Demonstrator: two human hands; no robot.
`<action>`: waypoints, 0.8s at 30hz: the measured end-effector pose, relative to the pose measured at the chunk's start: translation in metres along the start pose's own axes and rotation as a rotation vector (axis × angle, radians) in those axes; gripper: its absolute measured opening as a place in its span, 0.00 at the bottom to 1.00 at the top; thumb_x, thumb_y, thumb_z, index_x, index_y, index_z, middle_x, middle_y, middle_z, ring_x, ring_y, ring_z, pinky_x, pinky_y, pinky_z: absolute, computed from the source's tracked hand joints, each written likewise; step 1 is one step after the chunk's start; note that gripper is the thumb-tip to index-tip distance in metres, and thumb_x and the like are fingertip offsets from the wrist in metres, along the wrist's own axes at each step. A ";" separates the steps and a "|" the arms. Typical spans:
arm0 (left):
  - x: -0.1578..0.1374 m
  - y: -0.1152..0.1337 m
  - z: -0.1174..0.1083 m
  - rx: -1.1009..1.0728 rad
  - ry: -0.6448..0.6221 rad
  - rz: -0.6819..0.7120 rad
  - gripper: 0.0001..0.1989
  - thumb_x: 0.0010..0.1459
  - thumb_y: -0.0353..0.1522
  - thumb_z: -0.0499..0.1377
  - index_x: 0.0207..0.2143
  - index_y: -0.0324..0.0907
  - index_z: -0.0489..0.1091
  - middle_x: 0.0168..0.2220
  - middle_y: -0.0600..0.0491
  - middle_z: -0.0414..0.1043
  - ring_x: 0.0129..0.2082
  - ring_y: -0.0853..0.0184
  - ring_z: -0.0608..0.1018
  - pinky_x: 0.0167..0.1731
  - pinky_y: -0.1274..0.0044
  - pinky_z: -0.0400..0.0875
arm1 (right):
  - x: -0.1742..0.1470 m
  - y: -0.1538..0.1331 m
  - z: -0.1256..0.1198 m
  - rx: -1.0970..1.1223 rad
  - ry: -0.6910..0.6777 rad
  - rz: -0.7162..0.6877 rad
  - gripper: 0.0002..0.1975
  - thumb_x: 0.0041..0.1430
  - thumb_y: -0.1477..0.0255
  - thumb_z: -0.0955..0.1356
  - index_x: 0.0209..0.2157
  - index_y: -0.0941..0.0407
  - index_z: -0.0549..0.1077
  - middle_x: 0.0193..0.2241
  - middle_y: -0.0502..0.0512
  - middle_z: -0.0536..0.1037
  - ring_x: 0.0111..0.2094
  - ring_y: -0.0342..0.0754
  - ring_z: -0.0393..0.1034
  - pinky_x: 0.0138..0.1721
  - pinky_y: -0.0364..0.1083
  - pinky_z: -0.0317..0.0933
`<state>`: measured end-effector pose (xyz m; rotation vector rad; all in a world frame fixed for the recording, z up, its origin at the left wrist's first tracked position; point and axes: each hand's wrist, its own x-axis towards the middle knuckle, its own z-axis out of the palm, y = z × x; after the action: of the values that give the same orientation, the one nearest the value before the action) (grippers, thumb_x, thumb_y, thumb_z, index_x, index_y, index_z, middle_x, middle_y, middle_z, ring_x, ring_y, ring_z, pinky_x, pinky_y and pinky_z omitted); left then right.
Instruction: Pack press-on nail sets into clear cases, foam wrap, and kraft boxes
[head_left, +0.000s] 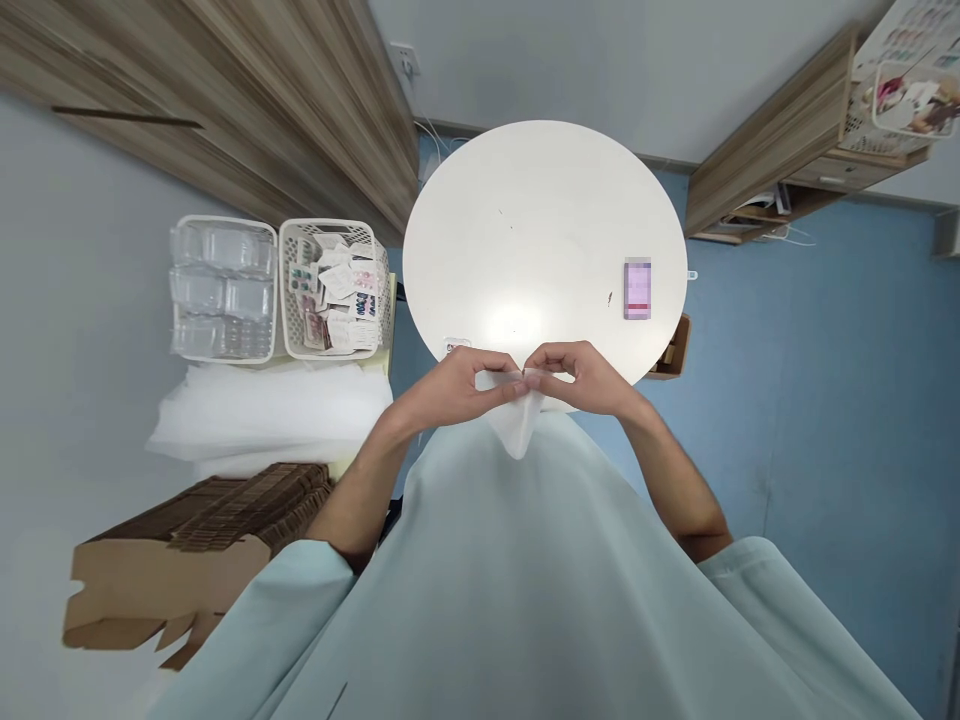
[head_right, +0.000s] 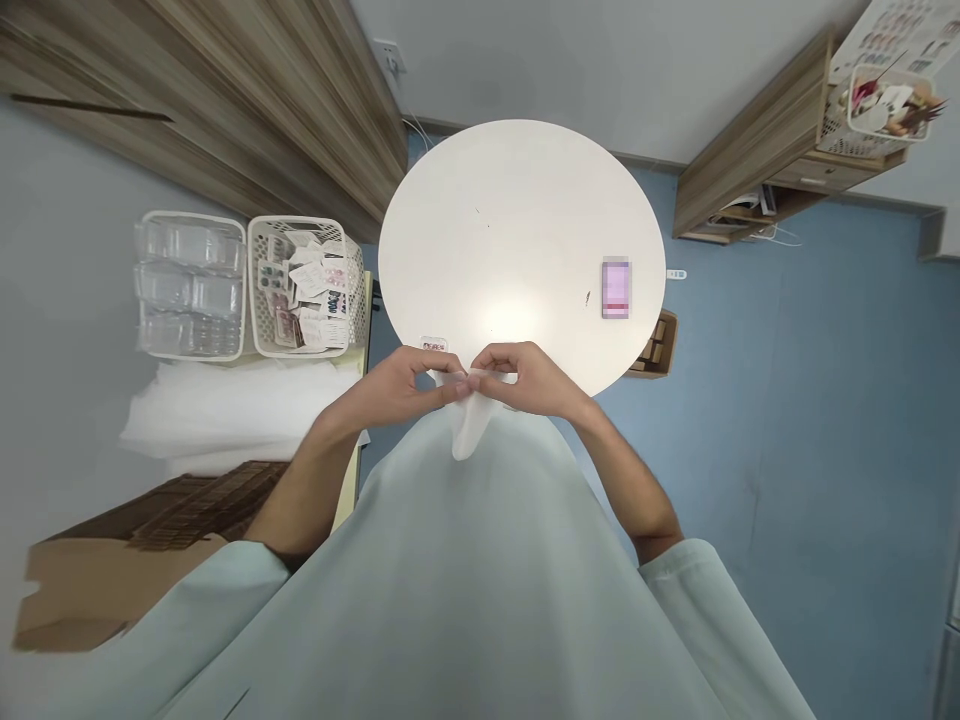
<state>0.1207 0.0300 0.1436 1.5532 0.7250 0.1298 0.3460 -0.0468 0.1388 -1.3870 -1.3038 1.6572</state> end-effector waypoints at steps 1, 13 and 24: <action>0.000 -0.001 0.000 0.000 -0.022 -0.002 0.21 0.61 0.54 0.65 0.31 0.45 0.80 0.29 0.53 0.79 0.33 0.62 0.78 0.36 0.73 0.73 | 0.000 0.000 -0.003 -0.013 -0.051 0.004 0.16 0.65 0.55 0.73 0.36 0.54 0.81 0.35 0.53 0.83 0.38 0.50 0.76 0.40 0.49 0.70; -0.001 -0.006 0.000 -0.039 -0.172 -0.015 0.16 0.62 0.48 0.66 0.35 0.47 0.84 0.34 0.54 0.83 0.34 0.63 0.80 0.39 0.74 0.74 | -0.001 0.001 -0.009 -0.151 -0.260 -0.052 0.13 0.67 0.63 0.69 0.31 0.54 0.78 0.25 0.46 0.73 0.29 0.43 0.63 0.32 0.45 0.56; -0.001 -0.008 0.002 -0.040 -0.219 0.009 0.16 0.64 0.47 0.65 0.34 0.45 0.83 0.30 0.55 0.81 0.31 0.66 0.77 0.35 0.76 0.70 | -0.005 0.000 -0.008 -0.199 -0.298 -0.043 0.12 0.65 0.66 0.68 0.28 0.54 0.77 0.26 0.47 0.74 0.29 0.43 0.63 0.29 0.45 0.53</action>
<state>0.1184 0.0271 0.1358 1.5054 0.5395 -0.0191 0.3547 -0.0489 0.1413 -1.2435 -1.6951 1.7951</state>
